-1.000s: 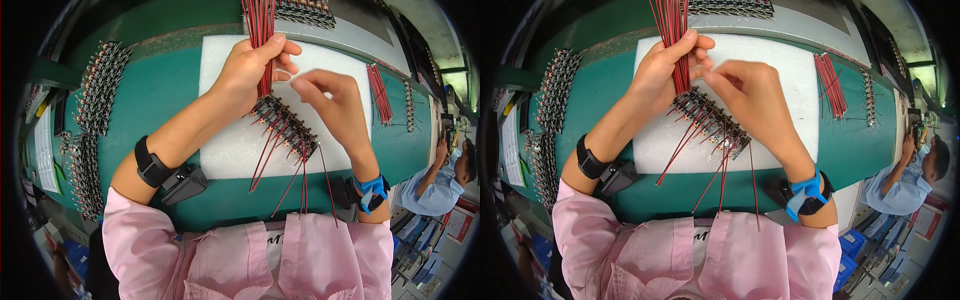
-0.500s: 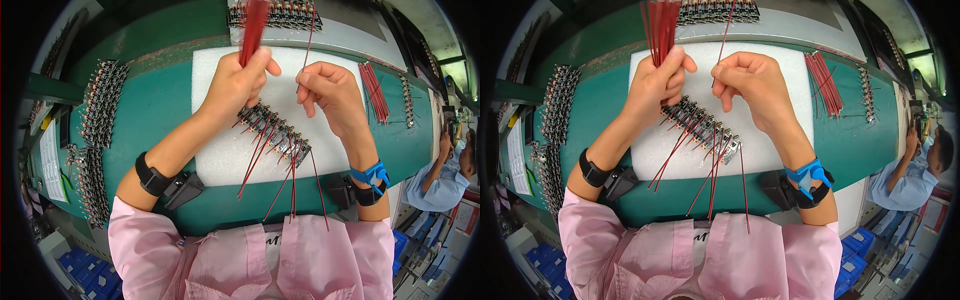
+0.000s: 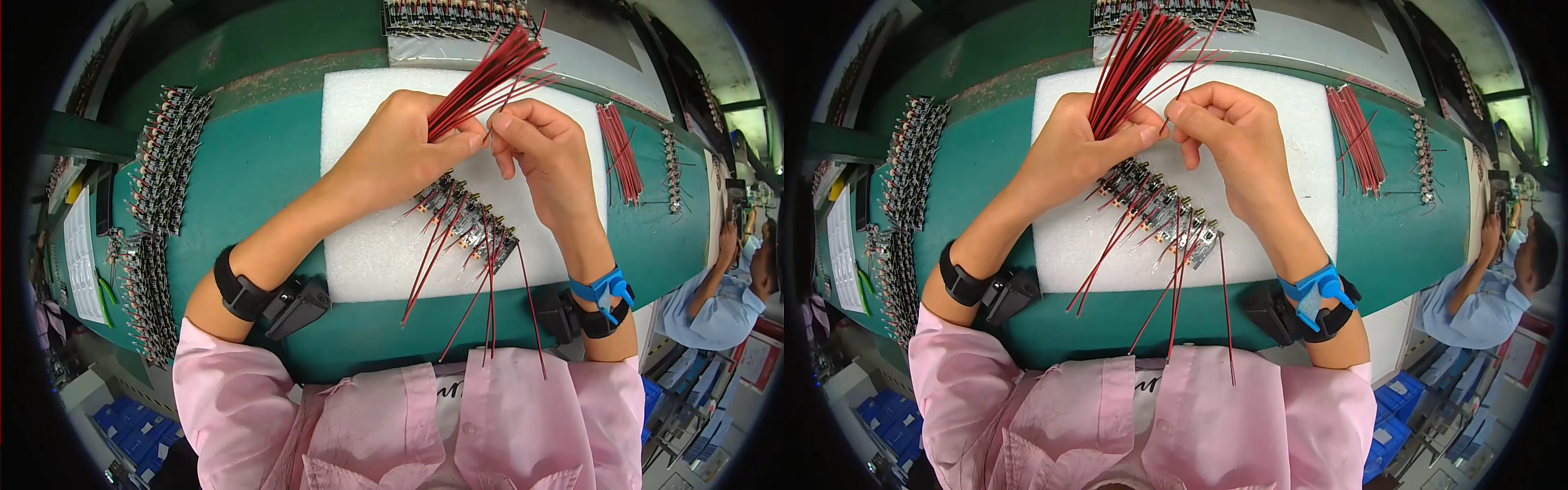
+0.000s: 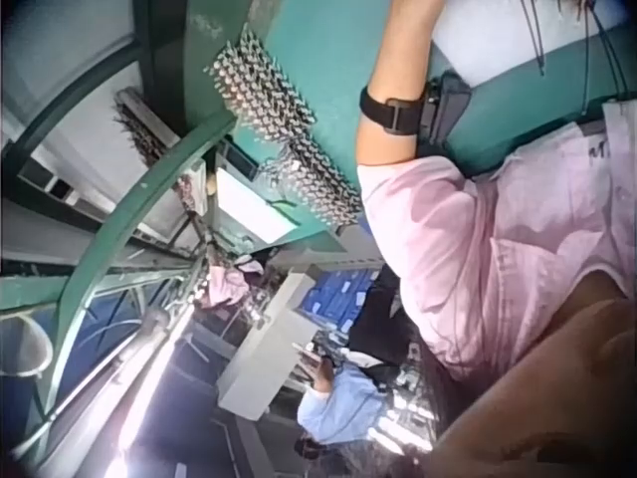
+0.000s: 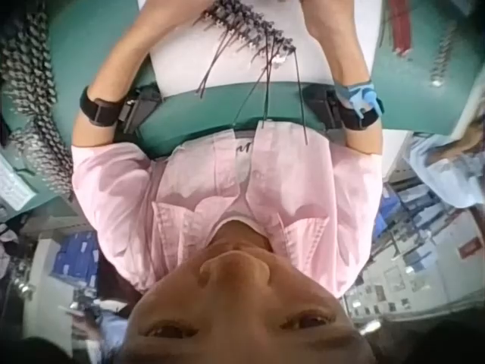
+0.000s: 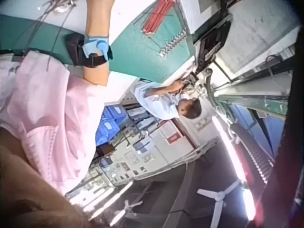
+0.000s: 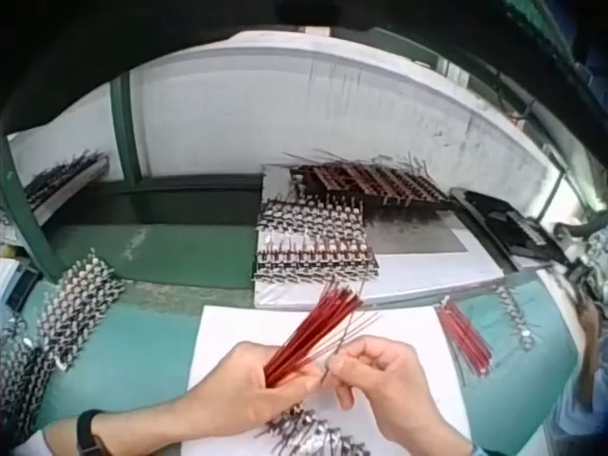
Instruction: The person picks up a bundle of wires and a circuit board strip, then inserts the wires one at a time into the strip. After filling the strip, they set the bundle of wires down and lift the completed circuit board.
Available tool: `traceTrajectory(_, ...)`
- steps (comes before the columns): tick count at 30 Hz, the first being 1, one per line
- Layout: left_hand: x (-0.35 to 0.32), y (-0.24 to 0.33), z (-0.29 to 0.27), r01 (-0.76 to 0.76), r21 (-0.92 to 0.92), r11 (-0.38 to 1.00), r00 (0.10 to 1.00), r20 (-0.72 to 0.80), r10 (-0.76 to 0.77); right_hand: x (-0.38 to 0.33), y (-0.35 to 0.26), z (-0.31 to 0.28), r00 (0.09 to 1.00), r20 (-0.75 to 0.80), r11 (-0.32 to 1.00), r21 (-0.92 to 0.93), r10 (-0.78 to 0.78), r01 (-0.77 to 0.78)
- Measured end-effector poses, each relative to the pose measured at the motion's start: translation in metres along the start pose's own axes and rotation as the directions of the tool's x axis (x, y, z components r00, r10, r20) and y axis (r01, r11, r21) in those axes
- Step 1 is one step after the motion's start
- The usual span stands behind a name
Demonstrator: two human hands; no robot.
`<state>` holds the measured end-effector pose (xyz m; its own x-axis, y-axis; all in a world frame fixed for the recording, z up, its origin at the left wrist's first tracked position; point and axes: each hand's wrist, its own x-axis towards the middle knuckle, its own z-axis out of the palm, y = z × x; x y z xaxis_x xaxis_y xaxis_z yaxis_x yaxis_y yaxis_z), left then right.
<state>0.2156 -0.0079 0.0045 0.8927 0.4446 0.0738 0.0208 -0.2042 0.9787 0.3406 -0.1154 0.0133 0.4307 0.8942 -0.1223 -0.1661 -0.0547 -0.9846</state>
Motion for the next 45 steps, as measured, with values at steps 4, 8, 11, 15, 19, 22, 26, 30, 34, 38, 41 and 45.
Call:
traceTrajectory(4,-0.003,0.005,0.001,-0.015,0.092,0.996,0.999,-0.049,0.02,-0.002,0.0,0.002,1.0,-0.005,1.0,-0.012,0.002,-0.002)
traceTrajectory(8,-0.004,0.017,-0.003,-0.011,0.213,0.977,1.0,-0.019,0.015,-0.003,-0.001,0.008,0.998,-0.048,0.997,-0.07,-0.037,0.034)
traceTrajectory(11,-0.006,0.015,-0.005,-0.008,0.209,0.978,0.999,-0.042,0.018,-0.006,0.001,0.01,0.996,0.014,0.978,-0.192,-0.084,0.085)
traceTrajectory(15,-0.006,0.013,-0.011,0.009,0.231,0.973,1.0,-0.019,-0.005,-0.006,0.005,0.011,0.98,0.09,0.909,-0.368,-0.177,0.197)
traceTrajectory(19,-0.006,0.013,-0.016,0.056,0.257,0.965,0.998,0.023,-0.065,-0.007,0.005,0.013,0.981,0.135,0.896,-0.405,-0.137,0.181)
traceTrajectory(22,-0.008,0.009,-0.019,0.083,0.262,0.962,0.993,0.063,-0.103,-0.007,0.005,0.016,0.988,0.142,0.928,-0.356,-0.066,0.113)
traceTrajectory(26,-0.008,0.003,-0.023,0.098,0.25,0.963,0.984,0.124,-0.132,-0.006,0.008,0.016,0.993,0.118,0.954,-0.299,-0.001,0.036)
traceTrajectory(30,-0.007,0.0,-0.025,0.112,0.193,0.975,0.989,0.07,-0.127,-0.001,0.017,0.013,0.996,0.089,0.905,-0.421,-0.027,0.062)
traceTrajectory(34,-0.003,-0.008,-0.025,0.099,0.088,0.991,0.993,-0.069,-0.094,0.001,0.025,0.013,0.995,0.072,0.805,-0.586,-0.065,0.095)
traceTrajectory(38,-0.002,-0.013,-0.023,0.063,0.096,0.993,0.988,-0.144,-0.049,0.002,0.031,0.016,0.992,0.058,0.762,-0.635,-0.116,0.126)
traceTrajectory(41,-0.003,-0.013,-0.023,0.091,0.103,0.99,0.987,-0.143,-0.076,0.001,0.033,0.017,0.988,0.051,0.775,-0.615,-0.144,0.145)
traceTrajectory(45,-0.003,-0.013,-0.023,0.094,0.13,0.987,0.986,-0.147,-0.074,0.0,0.034,0.018,0.99,0.025,0.762,-0.636,-0.138,0.122)
